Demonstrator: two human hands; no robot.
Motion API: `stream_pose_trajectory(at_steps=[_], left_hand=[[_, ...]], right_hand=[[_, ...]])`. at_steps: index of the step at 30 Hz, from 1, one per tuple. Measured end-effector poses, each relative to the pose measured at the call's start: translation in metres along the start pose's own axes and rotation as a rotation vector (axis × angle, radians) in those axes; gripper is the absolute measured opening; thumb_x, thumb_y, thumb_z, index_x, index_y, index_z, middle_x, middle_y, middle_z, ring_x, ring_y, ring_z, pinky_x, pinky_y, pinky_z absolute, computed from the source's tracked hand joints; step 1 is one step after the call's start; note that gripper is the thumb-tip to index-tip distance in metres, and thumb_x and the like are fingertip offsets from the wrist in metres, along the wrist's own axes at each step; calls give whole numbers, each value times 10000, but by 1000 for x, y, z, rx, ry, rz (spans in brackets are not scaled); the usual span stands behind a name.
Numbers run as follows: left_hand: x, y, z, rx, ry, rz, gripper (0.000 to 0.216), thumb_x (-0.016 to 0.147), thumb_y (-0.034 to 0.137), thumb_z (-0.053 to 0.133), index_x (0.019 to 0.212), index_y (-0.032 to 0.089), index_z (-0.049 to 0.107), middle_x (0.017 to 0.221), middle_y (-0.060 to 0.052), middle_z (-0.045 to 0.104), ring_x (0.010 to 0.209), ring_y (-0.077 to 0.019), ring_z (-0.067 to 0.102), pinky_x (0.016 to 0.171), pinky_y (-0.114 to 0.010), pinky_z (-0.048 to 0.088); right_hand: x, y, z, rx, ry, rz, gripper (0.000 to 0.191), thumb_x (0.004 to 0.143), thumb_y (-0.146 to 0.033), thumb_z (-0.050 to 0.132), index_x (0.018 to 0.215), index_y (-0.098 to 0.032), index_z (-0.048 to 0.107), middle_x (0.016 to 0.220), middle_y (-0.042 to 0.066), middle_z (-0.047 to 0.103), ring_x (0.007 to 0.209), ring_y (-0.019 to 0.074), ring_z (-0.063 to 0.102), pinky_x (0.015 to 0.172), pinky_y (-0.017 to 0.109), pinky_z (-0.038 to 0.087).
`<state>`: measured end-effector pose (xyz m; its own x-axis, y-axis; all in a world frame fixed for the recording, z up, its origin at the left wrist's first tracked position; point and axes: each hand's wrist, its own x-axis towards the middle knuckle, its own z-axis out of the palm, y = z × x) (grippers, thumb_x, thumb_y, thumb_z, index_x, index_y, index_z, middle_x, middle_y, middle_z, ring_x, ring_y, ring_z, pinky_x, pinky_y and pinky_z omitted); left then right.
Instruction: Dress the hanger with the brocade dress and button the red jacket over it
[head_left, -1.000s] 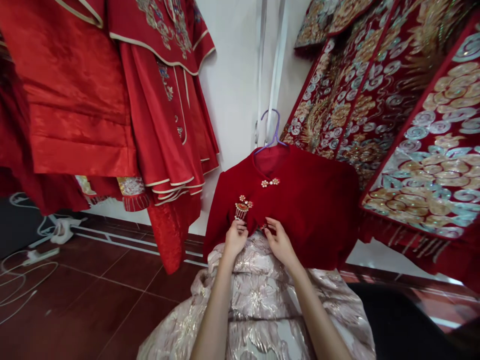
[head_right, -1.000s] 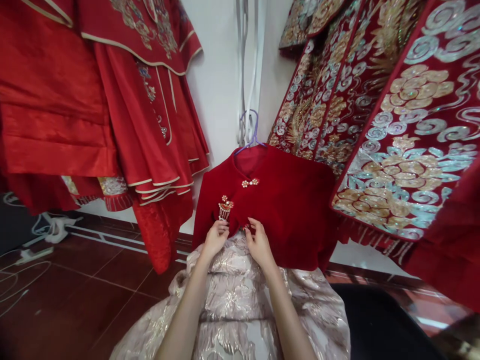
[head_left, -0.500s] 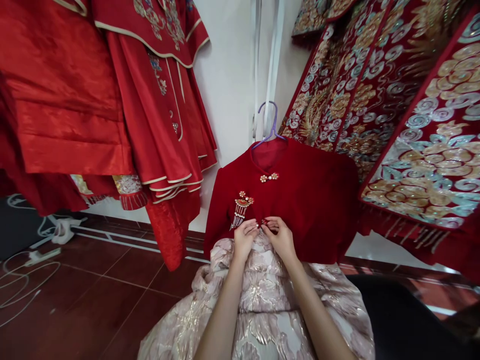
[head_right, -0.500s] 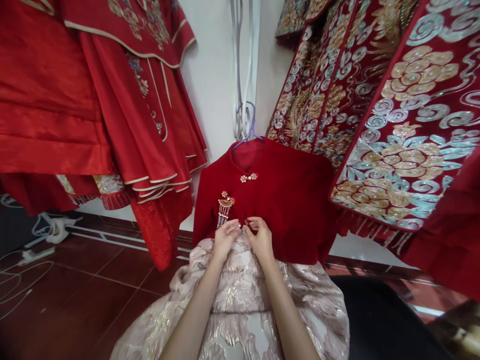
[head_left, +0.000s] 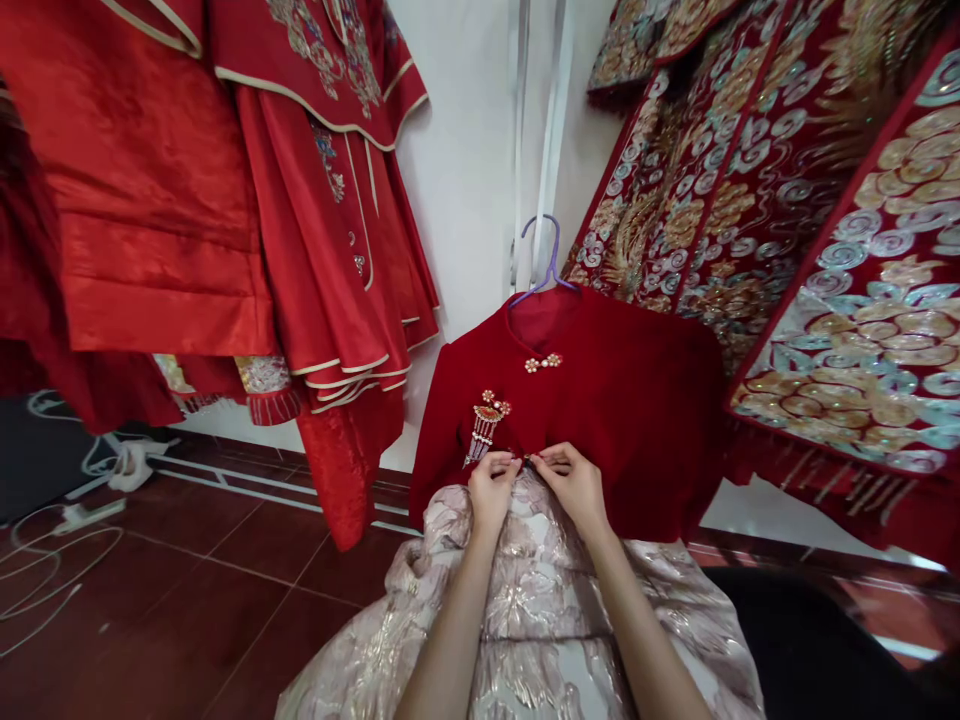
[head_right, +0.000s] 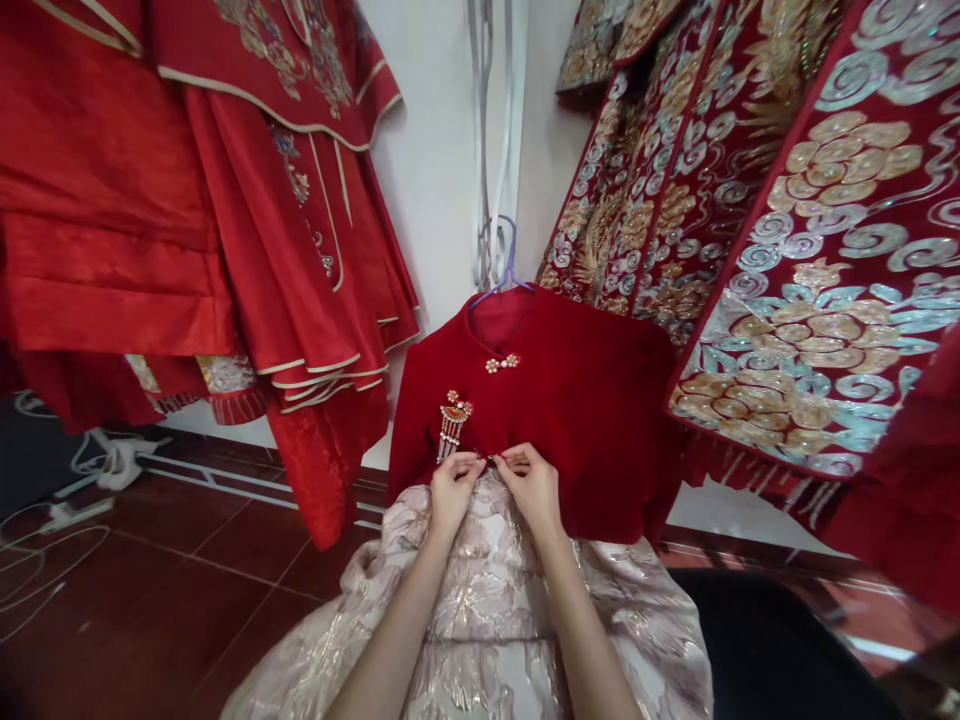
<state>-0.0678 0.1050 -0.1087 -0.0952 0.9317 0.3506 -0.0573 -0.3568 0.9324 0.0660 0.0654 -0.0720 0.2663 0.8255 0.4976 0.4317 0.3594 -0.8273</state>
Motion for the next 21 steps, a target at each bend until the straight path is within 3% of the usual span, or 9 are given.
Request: stream_pose_trajectory(at_steps=[4, 7, 14, 21], left_hand=[[0, 0, 1, 11, -42, -13, 157, 730, 240, 657, 846, 145, 612, 783, -51, 668, 709, -137, 638, 676, -251, 517], [1, -1, 1, -6, -71, -28, 169, 695, 154, 637, 861, 147, 603, 792, -46, 662, 715, -133, 638, 671, -241, 514], [3, -6, 0, -79, -53, -30, 189, 672, 126, 644, 856, 142, 606, 791, -48, 665, 735, -138, 646, 705, -253, 517], [5, -11, 0, -80, -39, 16, 150, 728, 191, 660, 860, 129, 627, 822, -74, 675, 779, -144, 643, 793, -295, 512]], right_hand=[[2, -8, -13, 32, -136, 51, 309, 739, -466, 676, 828, -174, 633, 797, 60, 694, 735, 181, 665, 704, 291, 550], [0, -9, -6, 52, -179, 40, 285, 750, -446, 666, 838, -176, 638, 802, 55, 689, 736, 175, 661, 704, 289, 552], [-5, 3, 27, 17, 10, -60, 220, 791, -353, 610, 903, -164, 615, 857, 64, 645, 762, 159, 620, 707, 290, 554], [-4, 6, 22, 12, 7, -39, 188, 800, -326, 598, 895, -168, 633, 842, 56, 646, 744, 154, 620, 699, 283, 549]])
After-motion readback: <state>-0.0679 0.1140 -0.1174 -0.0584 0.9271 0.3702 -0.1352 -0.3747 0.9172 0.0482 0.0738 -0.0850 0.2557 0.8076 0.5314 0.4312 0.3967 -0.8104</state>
